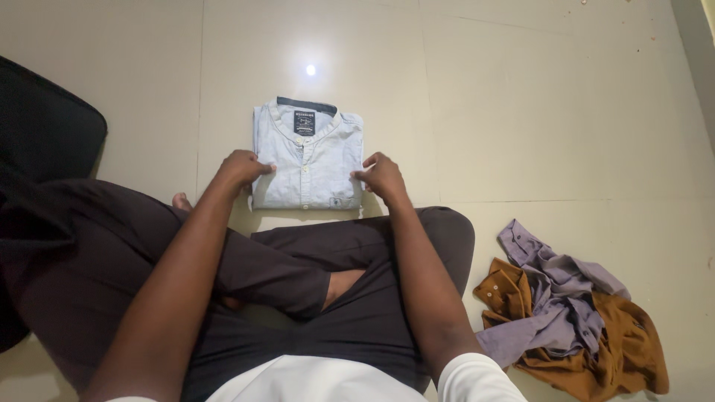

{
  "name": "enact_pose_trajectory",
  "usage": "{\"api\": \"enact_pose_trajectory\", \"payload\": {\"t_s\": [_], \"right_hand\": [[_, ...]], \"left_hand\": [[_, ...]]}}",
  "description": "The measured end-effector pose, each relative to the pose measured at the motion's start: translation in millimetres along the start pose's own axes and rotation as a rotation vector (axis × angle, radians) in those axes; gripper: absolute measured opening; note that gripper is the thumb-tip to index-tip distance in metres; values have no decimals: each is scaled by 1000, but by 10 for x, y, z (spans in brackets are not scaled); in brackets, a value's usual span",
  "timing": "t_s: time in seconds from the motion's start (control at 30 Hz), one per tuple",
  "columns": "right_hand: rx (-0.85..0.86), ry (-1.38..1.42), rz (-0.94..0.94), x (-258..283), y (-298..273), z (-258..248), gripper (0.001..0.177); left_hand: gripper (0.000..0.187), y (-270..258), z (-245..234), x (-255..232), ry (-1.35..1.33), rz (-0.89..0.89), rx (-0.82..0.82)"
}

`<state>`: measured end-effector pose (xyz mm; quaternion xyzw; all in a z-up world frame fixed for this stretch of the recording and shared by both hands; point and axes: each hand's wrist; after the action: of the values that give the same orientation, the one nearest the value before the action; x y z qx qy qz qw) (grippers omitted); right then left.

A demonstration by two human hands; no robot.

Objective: The person folds a light blue collared shirt while sitting on the floor and then places the folded shirt into a black bag.

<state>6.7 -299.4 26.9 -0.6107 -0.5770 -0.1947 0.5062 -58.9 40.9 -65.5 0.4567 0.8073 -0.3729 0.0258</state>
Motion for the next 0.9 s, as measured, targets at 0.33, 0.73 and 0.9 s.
{"api": "enact_pose_trajectory", "payload": {"t_s": [0.33,0.73,0.9], "right_hand": [[212,502,69,-561,387,13,17],[-103,-33,-286,-218,669,29,35],[-208,-19,-295,-85,892,274,28]], "left_hand": [[48,-124,-83,25,37,-31,-131],[47,373,-75,-174,-246,3,-435],[38,608,-141,-288,-348,-6,-531]]}}
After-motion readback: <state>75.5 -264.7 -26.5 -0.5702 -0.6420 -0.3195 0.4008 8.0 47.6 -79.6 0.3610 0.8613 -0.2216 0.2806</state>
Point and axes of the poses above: each hand's wrist, its own y-axis towards the middle knuckle, its own z-axis out of the palm, x = y × z, and after that the axes turned 15 degrees about y, right-handed
